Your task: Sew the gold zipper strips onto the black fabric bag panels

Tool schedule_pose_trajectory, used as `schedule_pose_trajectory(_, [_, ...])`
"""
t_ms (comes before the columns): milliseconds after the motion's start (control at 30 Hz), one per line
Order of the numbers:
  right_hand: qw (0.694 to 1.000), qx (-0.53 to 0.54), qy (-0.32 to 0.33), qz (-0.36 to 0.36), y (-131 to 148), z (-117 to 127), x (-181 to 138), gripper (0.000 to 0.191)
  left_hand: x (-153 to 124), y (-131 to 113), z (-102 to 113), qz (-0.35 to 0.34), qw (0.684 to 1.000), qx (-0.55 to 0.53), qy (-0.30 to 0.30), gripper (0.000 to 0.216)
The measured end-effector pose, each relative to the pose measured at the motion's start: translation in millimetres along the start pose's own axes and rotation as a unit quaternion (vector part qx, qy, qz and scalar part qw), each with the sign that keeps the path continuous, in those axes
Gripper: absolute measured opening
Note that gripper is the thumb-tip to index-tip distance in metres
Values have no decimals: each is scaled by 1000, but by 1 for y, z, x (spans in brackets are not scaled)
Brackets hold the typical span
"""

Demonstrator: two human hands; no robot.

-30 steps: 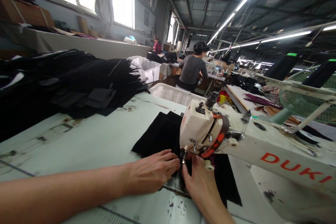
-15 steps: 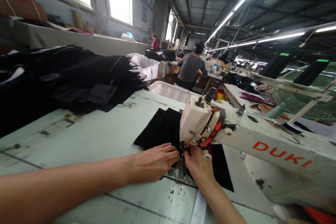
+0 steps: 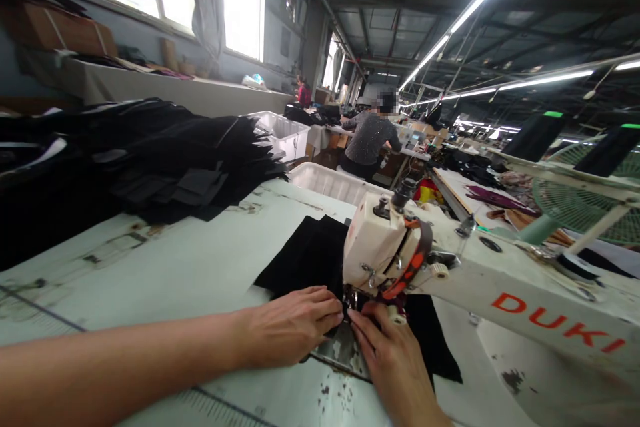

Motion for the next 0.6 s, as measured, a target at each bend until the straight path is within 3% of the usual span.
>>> schedule_pose_trajectory(133, [994,52,37,-85,-8,-13,9,23,-1,-1,-3,-5,1000,3,8,32])
schedule_pose_trajectory(267, [980,105,14,-168,-19,-18,10,14,-6,-1,-7,-24,999,-4,-27,36])
schedule_pose_trajectory(333, [980,112,8,-166,-18,-18,9,14,-7,2,-6,-14,998,-37,-46,35])
schedule_pose_trajectory(500, [987,85,-24,-135,-14,-16,8,14,-8,21,5,101,980,-161,-63,30])
schedule_pose_trajectory(600, [987,84,-36,-135,-15,-19,7,11,-6,14,6,50,989,-134,-46,31])
Point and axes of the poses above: each hand's wrist, its own x-axis towards the middle knuckle, its own z-axis out of the back of the hand, y = z × x, the point moved 7 cm from there along x, towards the middle knuckle, and after that the axes turned 2 degrees about y, right-handed, at the moved point
